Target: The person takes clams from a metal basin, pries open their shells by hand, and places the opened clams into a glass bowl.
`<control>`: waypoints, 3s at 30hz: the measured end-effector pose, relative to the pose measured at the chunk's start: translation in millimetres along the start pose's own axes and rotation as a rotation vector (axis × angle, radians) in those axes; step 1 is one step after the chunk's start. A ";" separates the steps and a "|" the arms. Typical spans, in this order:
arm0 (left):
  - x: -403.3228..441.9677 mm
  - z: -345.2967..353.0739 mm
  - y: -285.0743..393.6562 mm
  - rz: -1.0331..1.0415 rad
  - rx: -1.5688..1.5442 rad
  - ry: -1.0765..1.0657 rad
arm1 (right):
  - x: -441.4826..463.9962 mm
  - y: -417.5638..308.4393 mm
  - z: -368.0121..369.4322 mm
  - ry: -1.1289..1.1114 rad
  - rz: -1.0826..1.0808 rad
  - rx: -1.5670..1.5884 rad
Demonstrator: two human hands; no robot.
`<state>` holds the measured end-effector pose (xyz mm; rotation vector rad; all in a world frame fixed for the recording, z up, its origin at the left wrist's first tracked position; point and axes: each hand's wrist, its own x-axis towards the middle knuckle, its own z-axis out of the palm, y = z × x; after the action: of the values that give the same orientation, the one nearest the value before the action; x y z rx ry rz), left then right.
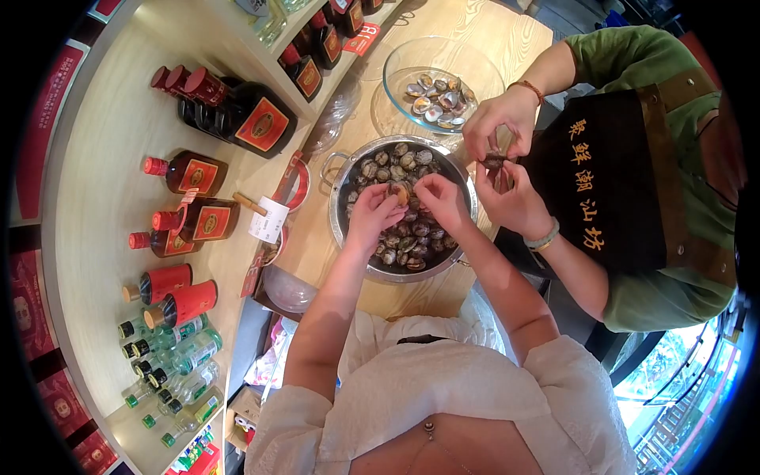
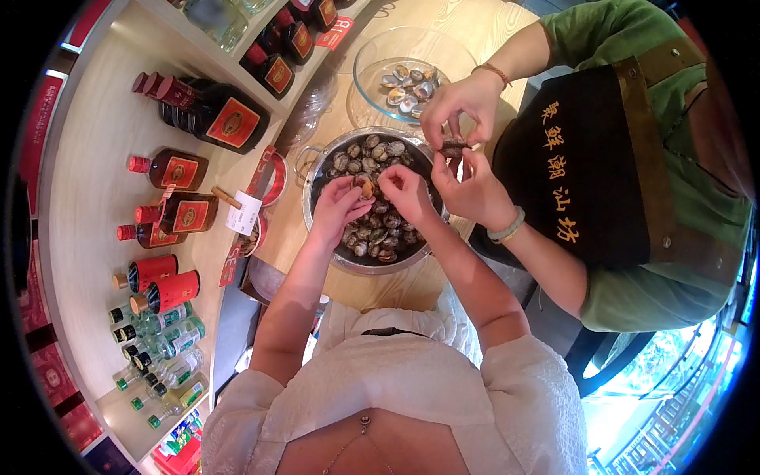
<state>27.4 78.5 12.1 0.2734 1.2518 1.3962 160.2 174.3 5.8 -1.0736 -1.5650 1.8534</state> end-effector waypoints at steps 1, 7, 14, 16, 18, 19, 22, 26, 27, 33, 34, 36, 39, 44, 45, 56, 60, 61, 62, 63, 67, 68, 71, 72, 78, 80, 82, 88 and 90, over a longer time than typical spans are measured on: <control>0.2 -0.1 -0.3 0.002 -0.007 0.002 | 0.1 1.3 -0.5 0.005 -0.047 -0.055; -0.2 1.1 -0.5 0.008 -0.020 0.035 | -14.0 -8.1 8.1 0.059 -0.307 -0.469; -0.5 1.3 -3.4 0.005 -0.010 0.069 | -17.8 -13.4 15.2 0.028 -0.376 -0.525; 0.5 2.2 -6.6 0.032 0.000 0.079 | -18.5 -13.1 17.6 0.031 -0.377 -0.533; 1.4 2.9 -8.5 0.054 -0.008 0.068 | -17.3 -9.4 19.0 0.062 -0.385 -0.539; 1.6 3.3 -9.0 0.076 -0.016 0.057 | -16.8 -8.1 19.5 0.092 -0.391 -0.546; 0.6 5.2 -8.4 0.088 -0.031 0.055 | -17.7 -7.3 21.5 0.152 -0.383 -0.561; 0.8 8.9 -9.7 0.113 -0.023 0.064 | -19.3 -9.0 24.6 0.214 -0.358 -0.602; 0.2 10.8 -9.0 0.128 -0.001 0.070 | -18.8 -7.9 24.8 0.235 -0.366 -0.602; 0.8 12.1 -10.3 0.173 0.012 0.056 | -16.4 -8.3 25.0 0.276 -0.320 -0.626; 0.3 11.7 -10.3 0.186 0.012 0.049 | -16.5 -9.7 25.2 0.277 -0.292 -0.636; -0.6 12.0 -9.6 0.183 0.027 0.059 | -15.7 -10.1 24.4 0.266 -0.290 -0.638; -0.5 10.9 -10.3 0.169 0.030 0.060 | -14.9 -8.4 21.1 0.211 -0.280 -0.601; -2.4 9.6 -7.4 0.061 -0.088 0.035 | -11.8 -6.5 13.5 0.102 -0.260 -0.499; -2.4 9.5 -7.1 0.034 -0.116 0.043 | -11.0 -4.7 12.3 0.089 -0.284 -0.471; 3.9 2.1 -12.9 -0.072 -0.217 -0.014 | -14.6 0.3 4.3 0.032 -0.356 -0.406; 1.5 2.4 -10.2 -0.070 -0.205 -0.029 | -16.0 2.8 2.8 0.042 -0.343 -0.377; 0.6 2.7 -9.5 -0.073 -0.207 -0.033 | -15.9 4.5 2.1 0.033 -0.344 -0.363; 1.0 1.8 -10.9 -0.073 -0.208 -0.033 | -15.9 6.4 1.8 0.032 -0.344 -0.364; 1.4 1.1 -12.0 -0.074 -0.198 -0.028 | -16.0 8.2 1.6 0.027 -0.317 -0.334; -0.9 1.0 -10.2 -0.092 -0.139 -0.064 | -14.9 13.5 1.4 -0.018 -0.112 -0.149; -2.0 1.9 -10.5 -0.090 -0.139 -0.065 | -14.9 13.8 0.5 -0.018 -0.114 -0.150; -2.3 2.8 -12.3 -0.042 -0.133 -0.109 | -14.9 6.2 -2.1 -0.092 -0.054 -0.089; -1.3 1.6 -13.2 -0.048 -0.126 -0.121 | -14.8 1.7 -3.2 -0.128 0.024 -0.053; 2.7 -0.2 -14.3 -0.006 -0.013 -0.215 | -14.3 -3.1 -12.0 -0.274 0.170 0.032; 2.1 -0.5 -14.9 0.019 0.024 -0.230 | -15.1 -4.4 -13.3 -0.314 0.186 0.041; -1.1 4.2 -9.3 -0.027 -0.012 -0.187 | -14.6 -5.1 -15.4 -0.267 0.140 0.098; -1.1 6.7 -15.1 0.064 0.033 -0.161 | -10.6 -3.9 -6.9 -0.057 0.074 -0.036; 3.8 5.7 -22.2 0.155 0.108 -0.134 | -11.9 -4.3 -2.8 -0.064 0.042 -0.082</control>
<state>43.4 78.8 -4.7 0.5398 1.2168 1.4187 168.8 167.7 12.8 -1.1011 -1.6802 1.8827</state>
